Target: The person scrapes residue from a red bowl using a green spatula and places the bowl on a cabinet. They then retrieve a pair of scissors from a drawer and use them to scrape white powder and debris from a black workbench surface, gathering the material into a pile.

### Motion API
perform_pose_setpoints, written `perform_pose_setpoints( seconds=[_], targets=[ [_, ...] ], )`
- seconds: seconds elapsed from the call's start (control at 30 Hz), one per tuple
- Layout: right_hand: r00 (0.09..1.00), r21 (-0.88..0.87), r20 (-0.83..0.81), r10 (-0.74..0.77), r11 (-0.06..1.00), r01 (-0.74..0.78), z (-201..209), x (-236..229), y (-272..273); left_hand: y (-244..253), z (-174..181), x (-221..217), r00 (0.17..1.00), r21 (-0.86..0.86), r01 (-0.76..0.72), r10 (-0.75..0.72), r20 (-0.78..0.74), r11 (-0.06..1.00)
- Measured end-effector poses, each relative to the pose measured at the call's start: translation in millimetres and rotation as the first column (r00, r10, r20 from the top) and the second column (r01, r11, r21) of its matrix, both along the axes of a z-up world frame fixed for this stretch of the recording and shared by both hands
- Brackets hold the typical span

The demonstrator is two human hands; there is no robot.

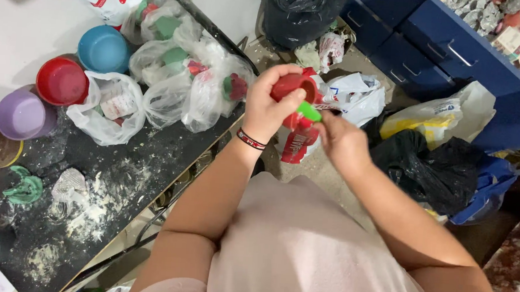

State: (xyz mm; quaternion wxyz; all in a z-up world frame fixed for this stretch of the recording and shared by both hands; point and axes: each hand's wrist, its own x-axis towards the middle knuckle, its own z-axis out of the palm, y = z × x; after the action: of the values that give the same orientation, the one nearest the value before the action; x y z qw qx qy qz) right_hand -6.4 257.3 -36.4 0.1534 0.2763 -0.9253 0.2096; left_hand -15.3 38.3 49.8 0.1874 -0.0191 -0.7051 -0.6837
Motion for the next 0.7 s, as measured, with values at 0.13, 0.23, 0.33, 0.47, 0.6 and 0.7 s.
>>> perform_pose_setpoints(
  seconds=[0.13,0.23,0.33,0.47,0.6,0.7],
  targets=[
    [0.977,-0.215,0.212,0.013,0.976,0.033,10,32,-25,-3,3,-3,0.998,0.033,-0.004,0.006,-0.06,0.999],
    [0.87,-0.437,0.471,0.146,0.896,0.086,22,46,-35,-6,4,-7,0.975,0.278,0.094,-0.033,-0.22,0.956],
    [0.69,-0.656,0.632,0.353,0.717,0.236,20,56,-37,-6,6,-13,0.937,0.323,0.146,-0.027,-0.348,0.935],
    [0.378,-0.74,0.65,0.659,0.434,0.515,71,60,-28,-4,6,-16,0.925,0.252,0.137,-0.033,-0.377,0.958],
    [0.784,-0.705,0.548,0.292,0.665,0.246,72,31,-1,4,0,-16,0.985,0.523,0.151,-0.08,-0.156,0.839],
    [0.993,-0.435,-0.095,0.066,0.895,-0.101,73,-1,12,22,22,2,0.98,0.697,0.155,-0.195,-0.021,0.7]
  ],
)
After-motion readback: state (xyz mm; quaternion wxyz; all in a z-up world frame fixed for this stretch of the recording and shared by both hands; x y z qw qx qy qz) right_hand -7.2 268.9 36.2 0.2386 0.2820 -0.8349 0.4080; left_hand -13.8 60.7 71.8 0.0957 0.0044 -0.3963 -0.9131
